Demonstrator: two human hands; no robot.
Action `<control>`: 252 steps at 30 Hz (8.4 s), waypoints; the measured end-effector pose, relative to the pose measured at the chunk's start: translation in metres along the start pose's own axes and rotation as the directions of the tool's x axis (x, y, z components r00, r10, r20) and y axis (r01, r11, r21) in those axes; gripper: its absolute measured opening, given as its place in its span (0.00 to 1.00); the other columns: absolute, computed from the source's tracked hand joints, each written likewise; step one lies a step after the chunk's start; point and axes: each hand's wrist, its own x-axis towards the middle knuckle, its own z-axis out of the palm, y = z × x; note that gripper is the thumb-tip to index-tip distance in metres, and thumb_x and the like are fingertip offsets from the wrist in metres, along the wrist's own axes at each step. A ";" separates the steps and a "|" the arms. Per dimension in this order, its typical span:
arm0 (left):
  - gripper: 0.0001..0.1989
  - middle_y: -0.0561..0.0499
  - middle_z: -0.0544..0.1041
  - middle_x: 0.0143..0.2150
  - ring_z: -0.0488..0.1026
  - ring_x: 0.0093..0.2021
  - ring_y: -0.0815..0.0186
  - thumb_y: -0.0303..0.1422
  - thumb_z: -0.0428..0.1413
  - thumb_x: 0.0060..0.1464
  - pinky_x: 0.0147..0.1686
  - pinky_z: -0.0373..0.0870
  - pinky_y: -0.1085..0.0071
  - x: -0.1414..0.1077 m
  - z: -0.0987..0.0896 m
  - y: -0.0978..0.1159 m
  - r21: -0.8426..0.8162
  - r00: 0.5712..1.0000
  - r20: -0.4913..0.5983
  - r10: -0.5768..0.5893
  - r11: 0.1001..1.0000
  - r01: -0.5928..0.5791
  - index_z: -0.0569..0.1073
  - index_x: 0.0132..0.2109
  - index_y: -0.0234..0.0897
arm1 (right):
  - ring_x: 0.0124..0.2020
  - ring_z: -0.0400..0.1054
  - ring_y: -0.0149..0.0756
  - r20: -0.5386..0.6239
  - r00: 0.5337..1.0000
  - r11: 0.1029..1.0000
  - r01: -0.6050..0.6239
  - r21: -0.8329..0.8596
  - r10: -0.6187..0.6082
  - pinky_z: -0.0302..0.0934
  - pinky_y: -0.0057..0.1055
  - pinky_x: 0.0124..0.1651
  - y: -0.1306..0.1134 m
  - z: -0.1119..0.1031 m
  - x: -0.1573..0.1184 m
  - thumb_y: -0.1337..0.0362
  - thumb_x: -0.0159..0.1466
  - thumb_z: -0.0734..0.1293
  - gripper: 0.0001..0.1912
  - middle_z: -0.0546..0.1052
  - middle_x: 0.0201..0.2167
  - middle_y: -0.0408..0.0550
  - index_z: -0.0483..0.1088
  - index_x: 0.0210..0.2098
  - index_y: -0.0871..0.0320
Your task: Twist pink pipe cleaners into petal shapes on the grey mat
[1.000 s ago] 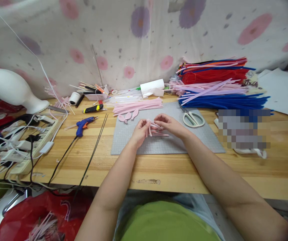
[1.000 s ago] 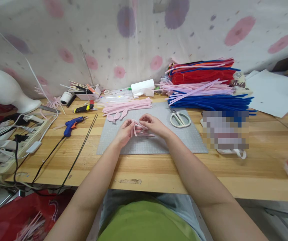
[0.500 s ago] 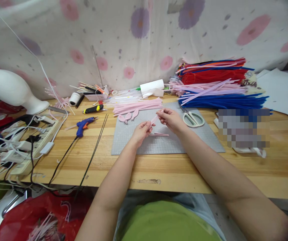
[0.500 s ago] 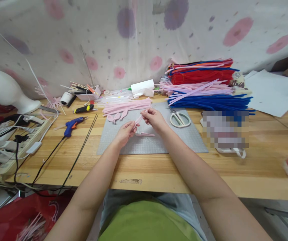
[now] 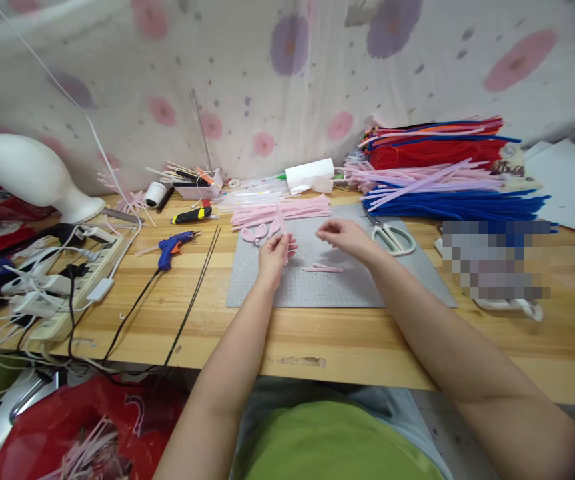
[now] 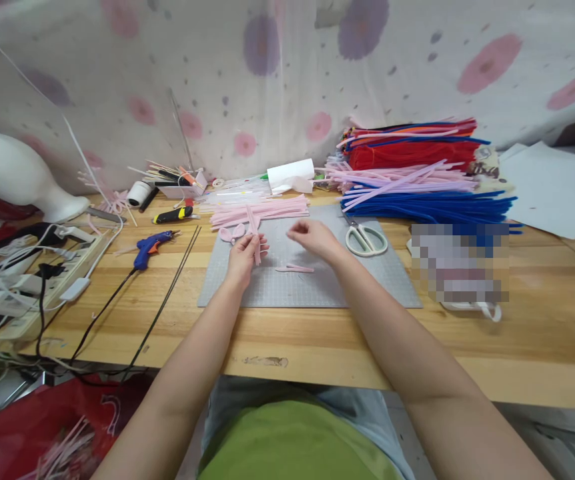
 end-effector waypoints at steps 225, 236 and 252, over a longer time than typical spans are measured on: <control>0.14 0.57 0.65 0.21 0.61 0.17 0.79 0.41 0.58 0.41 0.24 0.65 0.75 -0.017 0.025 -0.009 -0.029 0.963 0.260 -0.073 0.996 0.083 0.70 0.29 0.33 | 0.19 0.56 0.23 0.057 0.996 0.864 0.025 0.503 -0.062 0.49 0.24 0.21 -0.004 0.017 -0.016 0.56 0.48 0.67 0.13 0.66 0.19 0.41 0.66 0.22 0.61; 0.09 0.54 0.72 0.26 0.74 0.30 0.68 0.33 0.57 0.45 0.40 0.64 0.67 -0.016 0.026 0.000 -0.167 0.894 0.403 -0.194 0.945 0.280 0.66 0.27 0.32 | 0.19 0.53 0.23 -0.092 0.992 0.830 0.126 0.544 -0.091 0.48 0.25 0.23 -0.002 0.020 -0.016 0.59 0.47 0.69 0.11 0.64 0.17 0.39 0.65 0.19 0.60; 0.11 0.56 0.62 0.21 0.53 0.16 0.81 0.37 0.51 0.50 0.16 0.52 0.80 -0.018 0.020 0.002 -0.128 0.779 0.585 -0.226 0.922 0.364 0.67 0.32 0.31 | 0.19 0.54 0.23 0.118 0.982 0.834 0.060 0.549 -0.149 0.48 0.25 0.23 0.000 0.014 -0.016 0.56 0.49 0.68 0.13 0.64 0.16 0.39 0.65 0.21 0.61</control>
